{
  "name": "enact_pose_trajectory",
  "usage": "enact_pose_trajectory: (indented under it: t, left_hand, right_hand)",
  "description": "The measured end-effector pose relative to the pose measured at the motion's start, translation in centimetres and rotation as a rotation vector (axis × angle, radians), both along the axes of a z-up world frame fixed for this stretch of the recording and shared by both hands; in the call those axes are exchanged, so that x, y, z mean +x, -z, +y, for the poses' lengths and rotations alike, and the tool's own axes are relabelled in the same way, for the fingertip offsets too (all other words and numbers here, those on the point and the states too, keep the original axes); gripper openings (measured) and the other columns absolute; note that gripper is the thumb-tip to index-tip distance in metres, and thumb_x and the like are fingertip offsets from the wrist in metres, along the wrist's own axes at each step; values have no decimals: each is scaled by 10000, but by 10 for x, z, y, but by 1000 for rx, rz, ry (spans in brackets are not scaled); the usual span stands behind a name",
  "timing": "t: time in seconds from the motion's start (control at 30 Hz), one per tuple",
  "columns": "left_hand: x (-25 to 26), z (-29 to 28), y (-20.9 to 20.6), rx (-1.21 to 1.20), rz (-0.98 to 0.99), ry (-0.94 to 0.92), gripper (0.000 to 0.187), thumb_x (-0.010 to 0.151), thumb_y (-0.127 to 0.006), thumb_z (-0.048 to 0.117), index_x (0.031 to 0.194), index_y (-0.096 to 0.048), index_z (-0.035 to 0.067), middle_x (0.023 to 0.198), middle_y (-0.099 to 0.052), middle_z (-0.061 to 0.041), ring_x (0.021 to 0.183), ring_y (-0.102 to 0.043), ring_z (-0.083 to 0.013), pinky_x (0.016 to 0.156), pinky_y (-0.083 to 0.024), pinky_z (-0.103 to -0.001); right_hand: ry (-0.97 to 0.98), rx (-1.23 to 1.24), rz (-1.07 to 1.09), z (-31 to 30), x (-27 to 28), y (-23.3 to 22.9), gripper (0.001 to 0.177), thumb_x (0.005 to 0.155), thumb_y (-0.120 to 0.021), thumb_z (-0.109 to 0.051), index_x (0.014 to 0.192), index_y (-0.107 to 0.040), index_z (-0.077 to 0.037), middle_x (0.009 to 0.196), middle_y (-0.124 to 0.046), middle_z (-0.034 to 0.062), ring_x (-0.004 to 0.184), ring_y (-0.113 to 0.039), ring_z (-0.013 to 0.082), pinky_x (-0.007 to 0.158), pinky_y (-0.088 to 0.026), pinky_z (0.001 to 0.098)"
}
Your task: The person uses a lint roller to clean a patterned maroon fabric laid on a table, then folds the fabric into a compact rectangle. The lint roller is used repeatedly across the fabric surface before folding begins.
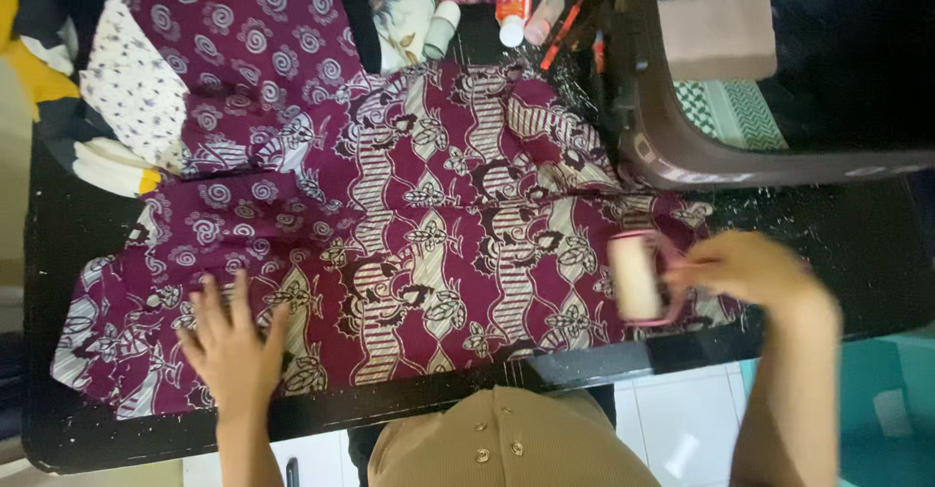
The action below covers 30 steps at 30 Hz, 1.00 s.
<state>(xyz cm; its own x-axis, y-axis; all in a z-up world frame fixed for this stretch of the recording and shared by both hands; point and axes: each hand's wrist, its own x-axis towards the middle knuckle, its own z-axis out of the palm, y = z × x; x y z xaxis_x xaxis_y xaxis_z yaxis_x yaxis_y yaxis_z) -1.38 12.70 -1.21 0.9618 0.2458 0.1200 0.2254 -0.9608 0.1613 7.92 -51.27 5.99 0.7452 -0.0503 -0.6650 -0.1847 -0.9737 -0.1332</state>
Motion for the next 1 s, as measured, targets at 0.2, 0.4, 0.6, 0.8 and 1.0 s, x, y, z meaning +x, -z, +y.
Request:
enact_pose_trajectory:
  t: [0.2,0.4,0.6,0.8,1.0]
  left_hand:
    - [-2,20,-3,-40,-72,-78,786,1011,-415,682,1627,-400,195,1707,-254,-234,1580,-204,-433,1207,-126,-698]
    - [-3,18,-2,-46,-93,-76,767,1026,-444,654,1629,-413,181,1707,-267,-236,1581,-204,-440,1209,-113,-710]
    - [-3,20,0,-52,-112,-74,768,1018,-464,655,1621,-428,180,1706,-277,-224,1581,-212,-440,1215,-125,-704]
    - [-7,31,2,4,-86,-120,772,1005,-477,652,1626,-423,196,1699,-287,-218,1580,-222,-418,1198,-122,-706]
    - [-21,55,-5,-77,-118,-192,761,1022,-453,642,1626,-393,183,1695,-301,-208,1569,-227,-430,1198,-124,-691]
  right_hand:
    - [196,-360,51,-93,-11,4,575,696,-794,-708,963,-842,-201,727,-708,79,711,-700,240,617,-534,376]
    - [92,8,-70,-24,-19,-8,607,751,-681,-738,797,-813,-148,655,-678,75,602,-672,216,600,-468,389]
    - [142,173,-247,111,-19,-20,569,671,-761,-692,987,-850,-227,751,-773,47,721,-736,228,710,-532,381]
    - [114,114,-144,125,-12,-20,572,700,-729,-679,1064,-830,-251,800,-781,109,751,-749,292,724,-534,406]
    - [33,-136,16,9,-6,-12,526,815,-631,-689,1064,-824,-267,850,-834,51,798,-748,248,784,-553,382]
